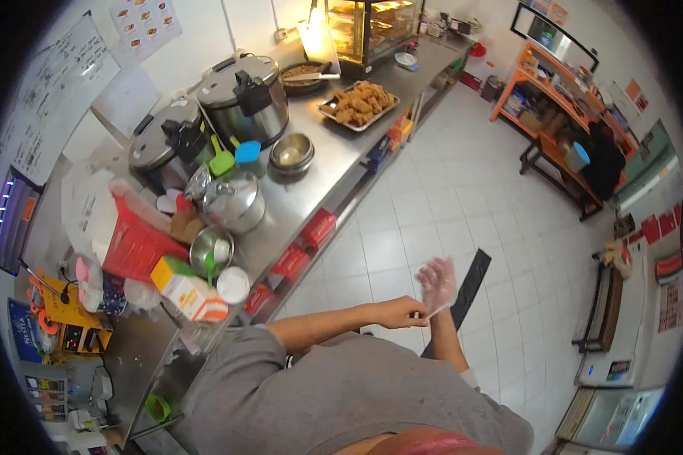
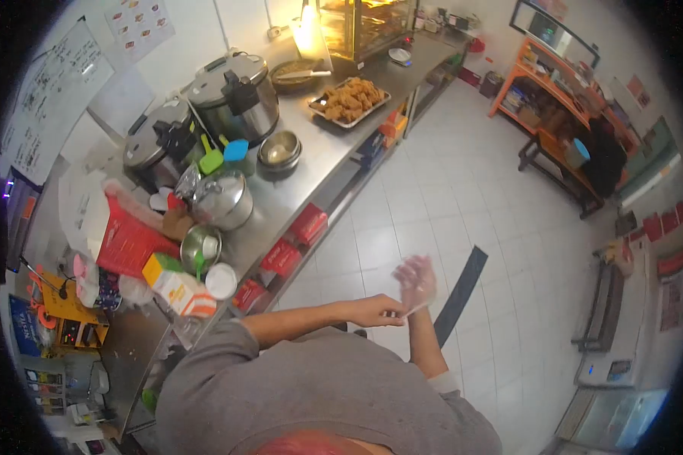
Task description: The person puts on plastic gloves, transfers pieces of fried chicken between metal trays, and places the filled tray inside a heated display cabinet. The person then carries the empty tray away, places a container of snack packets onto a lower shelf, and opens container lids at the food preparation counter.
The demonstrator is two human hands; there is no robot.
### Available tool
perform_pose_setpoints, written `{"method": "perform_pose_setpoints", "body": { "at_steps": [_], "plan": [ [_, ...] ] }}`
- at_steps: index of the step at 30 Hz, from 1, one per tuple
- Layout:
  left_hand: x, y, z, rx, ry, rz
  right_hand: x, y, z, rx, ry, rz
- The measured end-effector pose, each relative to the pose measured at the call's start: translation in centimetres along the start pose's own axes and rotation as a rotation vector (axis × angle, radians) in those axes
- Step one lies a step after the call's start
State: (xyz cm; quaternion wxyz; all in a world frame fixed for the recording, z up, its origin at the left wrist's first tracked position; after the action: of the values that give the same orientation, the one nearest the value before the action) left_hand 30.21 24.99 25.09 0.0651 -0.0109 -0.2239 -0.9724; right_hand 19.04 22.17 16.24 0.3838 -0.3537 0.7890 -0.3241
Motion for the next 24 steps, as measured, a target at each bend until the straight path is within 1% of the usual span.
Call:
{"method": "perform_pose_setpoints", "body": {
  "at_steps": [3, 6, 7, 10, 11, 12, 14, 15, 17, 19, 20, 23, 24],
  "plan": [
    [0.7, 8.8, -6.7, -0.157, 0.212, 0.132, 10.5, -10.2, 2.3, -0.425, 0.246, -0.419],
    [2.0, 17.2, -10.9, -0.113, 0.28, 0.251, 19.9, -17.6, 5.3, -0.644, 0.184, -0.594],
    [2.7, 20.0, -11.7, -0.145, 0.302, 0.256, 22.2, -20.8, 5.8, -0.433, 0.138, -0.641],
    [4.1, 28.9, -15.7, -0.344, 0.358, 0.432, 30.2, -28.0, 5.3, -0.419, -0.132, -0.468],
    [4.4, 31.7, -18.1, -0.242, 0.389, 0.457, 33.7, -31.4, 4.3, -0.492, -0.104, -0.499],
    [4.3, 34.7, -19.5, -0.217, 0.438, 0.526, 36.7, -33.8, 3.6, -0.564, -0.087, -0.519],
    [3.9, 41.0, -22.3, -0.154, 0.55, 0.667, 44.5, -39.0, 2.5, -0.751, 0.028, -0.579],
    [3.7, 43.0, -23.6, -0.17, 0.571, 0.754, 50.3, -40.3, 3.1, -0.977, 0.061, -0.594],
    [3.2, 46.9, -26.7, -0.188, 0.616, 0.925, 62.0, -43.3, 6.7, -1.31, 0.075, -0.608],
    [2.5, 49.8, -29.9, -0.216, 0.706, 1.101, 68.9, -50.8, 9.3, -1.491, 0.443, -0.794],
    [2.5, 50.6, -31.2, -0.24, 0.753, 1.19, 69.2, -54.8, 10.8, -1.517, 0.834, -0.964],
    [2.7, 52.4, -33.6, -0.217, 0.991, 1.421, 78.3, -58.4, 20.7, -2.047, 0.461, -1.023],
    [3.3, 52.4, -34.9, -0.262, 0.973, 1.531, 81.1, -59.2, 22.8, -2.084, 0.527, -1.066]
  ]
}}
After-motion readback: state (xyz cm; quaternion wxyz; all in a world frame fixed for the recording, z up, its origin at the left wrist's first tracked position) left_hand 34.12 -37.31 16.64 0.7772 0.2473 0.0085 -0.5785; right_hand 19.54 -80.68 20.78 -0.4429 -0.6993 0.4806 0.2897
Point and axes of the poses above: each hand's wrist, its own x-axis towards the middle knuckle, its own y-axis out of the back of the hand, z = x × y, the point moved 9 cm from there along x, towards the middle knuckle, and after that the axes turned 11 degrees about x, right-handed, at the moved point
